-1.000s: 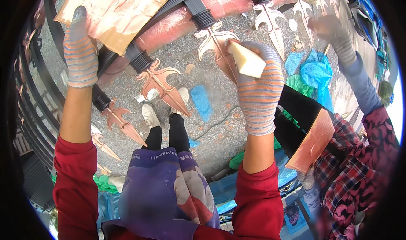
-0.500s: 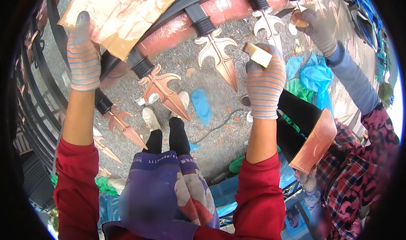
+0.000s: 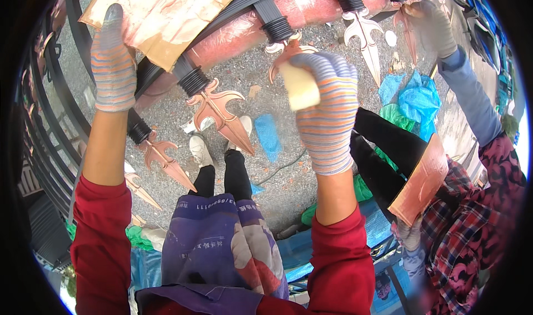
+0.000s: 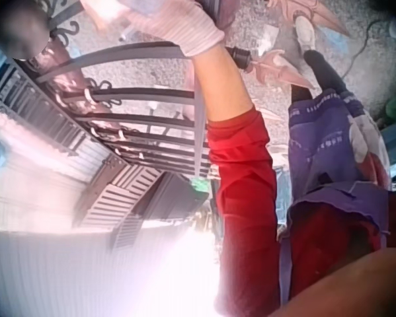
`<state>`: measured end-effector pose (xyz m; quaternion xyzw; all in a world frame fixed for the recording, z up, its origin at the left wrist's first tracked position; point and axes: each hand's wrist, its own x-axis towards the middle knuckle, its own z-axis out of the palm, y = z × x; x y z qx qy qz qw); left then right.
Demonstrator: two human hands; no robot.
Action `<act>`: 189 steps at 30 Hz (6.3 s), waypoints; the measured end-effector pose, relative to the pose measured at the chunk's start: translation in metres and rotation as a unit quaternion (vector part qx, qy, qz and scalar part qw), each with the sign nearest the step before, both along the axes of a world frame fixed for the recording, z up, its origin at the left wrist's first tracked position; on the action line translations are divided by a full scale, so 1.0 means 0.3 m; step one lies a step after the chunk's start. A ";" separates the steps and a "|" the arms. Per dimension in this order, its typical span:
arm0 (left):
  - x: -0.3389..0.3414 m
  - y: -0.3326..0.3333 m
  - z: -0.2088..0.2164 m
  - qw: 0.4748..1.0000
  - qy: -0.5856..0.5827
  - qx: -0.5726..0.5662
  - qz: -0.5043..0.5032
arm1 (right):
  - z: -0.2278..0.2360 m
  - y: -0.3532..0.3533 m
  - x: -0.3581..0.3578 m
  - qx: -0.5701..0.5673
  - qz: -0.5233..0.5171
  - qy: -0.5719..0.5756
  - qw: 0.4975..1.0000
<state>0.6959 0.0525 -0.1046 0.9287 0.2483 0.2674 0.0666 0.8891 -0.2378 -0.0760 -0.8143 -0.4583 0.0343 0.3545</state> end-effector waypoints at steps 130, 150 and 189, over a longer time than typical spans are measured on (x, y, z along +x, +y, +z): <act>-1.192 -0.528 0.628 0.646 -0.438 -0.614 0.119 | 0.035 -1.000 -1.083 -0.275 -0.314 0.353 0.838; -0.720 -0.844 0.424 0.727 -0.398 -0.540 0.147 | -0.703 -1.462 -0.628 -0.083 -0.304 0.399 0.861; -1.583 -1.294 0.600 0.566 -0.632 -0.504 0.160 | 0.110 -0.790 -0.894 -0.274 0.077 0.198 0.938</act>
